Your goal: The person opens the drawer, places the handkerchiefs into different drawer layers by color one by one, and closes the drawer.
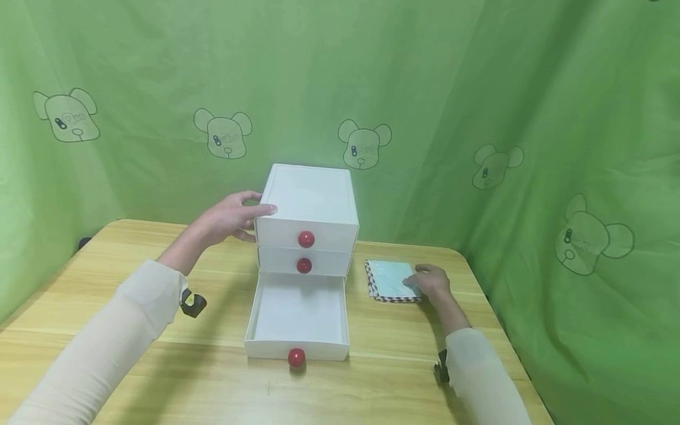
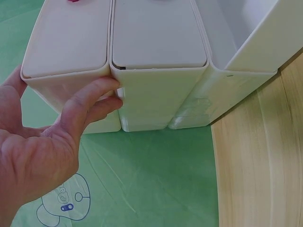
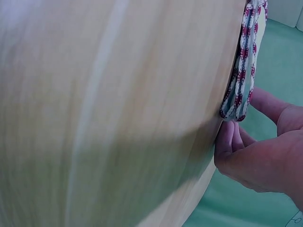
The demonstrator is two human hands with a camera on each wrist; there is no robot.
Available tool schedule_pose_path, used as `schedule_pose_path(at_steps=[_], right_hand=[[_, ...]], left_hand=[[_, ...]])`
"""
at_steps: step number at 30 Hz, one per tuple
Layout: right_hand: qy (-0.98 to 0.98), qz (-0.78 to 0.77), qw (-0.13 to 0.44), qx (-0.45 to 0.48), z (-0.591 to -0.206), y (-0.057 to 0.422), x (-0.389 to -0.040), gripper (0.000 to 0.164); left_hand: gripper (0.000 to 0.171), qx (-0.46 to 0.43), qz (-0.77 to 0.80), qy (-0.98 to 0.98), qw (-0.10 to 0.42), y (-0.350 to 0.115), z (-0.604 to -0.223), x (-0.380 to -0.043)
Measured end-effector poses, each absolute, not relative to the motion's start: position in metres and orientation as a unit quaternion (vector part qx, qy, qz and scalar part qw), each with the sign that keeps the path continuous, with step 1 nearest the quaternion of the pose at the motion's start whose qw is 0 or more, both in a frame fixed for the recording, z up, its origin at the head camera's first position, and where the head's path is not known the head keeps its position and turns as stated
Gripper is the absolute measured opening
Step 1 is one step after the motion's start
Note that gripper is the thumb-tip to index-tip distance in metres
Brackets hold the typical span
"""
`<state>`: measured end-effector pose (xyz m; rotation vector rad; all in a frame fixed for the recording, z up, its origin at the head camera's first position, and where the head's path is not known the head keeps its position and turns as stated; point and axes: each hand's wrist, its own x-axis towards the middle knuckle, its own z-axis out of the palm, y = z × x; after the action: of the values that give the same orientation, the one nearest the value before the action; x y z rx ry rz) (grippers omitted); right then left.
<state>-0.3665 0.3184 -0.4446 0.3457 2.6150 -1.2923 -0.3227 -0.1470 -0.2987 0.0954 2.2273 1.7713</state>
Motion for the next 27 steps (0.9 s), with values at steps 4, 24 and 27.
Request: schedule_pose_path(at_steps=[4,24,27], right_hand=[[0.890,-0.429,0.099,0.119,-0.446,0.318,-0.367,0.071],[0.898,-0.419,0.082,0.109,-0.446,0.320,-0.359,0.066],[0.901,-0.413,0.086,0.104,-0.443,0.321,-0.356,0.065]], left_hand=[[0.083,0.034,0.615,0.774,0.146,-0.147,-0.299,-0.322],[0.085,0.035,0.613,0.776,0.143,-0.147,-0.300,-0.322],[0.084,0.034,0.614,0.776,0.143,-0.147,-0.299,-0.321]])
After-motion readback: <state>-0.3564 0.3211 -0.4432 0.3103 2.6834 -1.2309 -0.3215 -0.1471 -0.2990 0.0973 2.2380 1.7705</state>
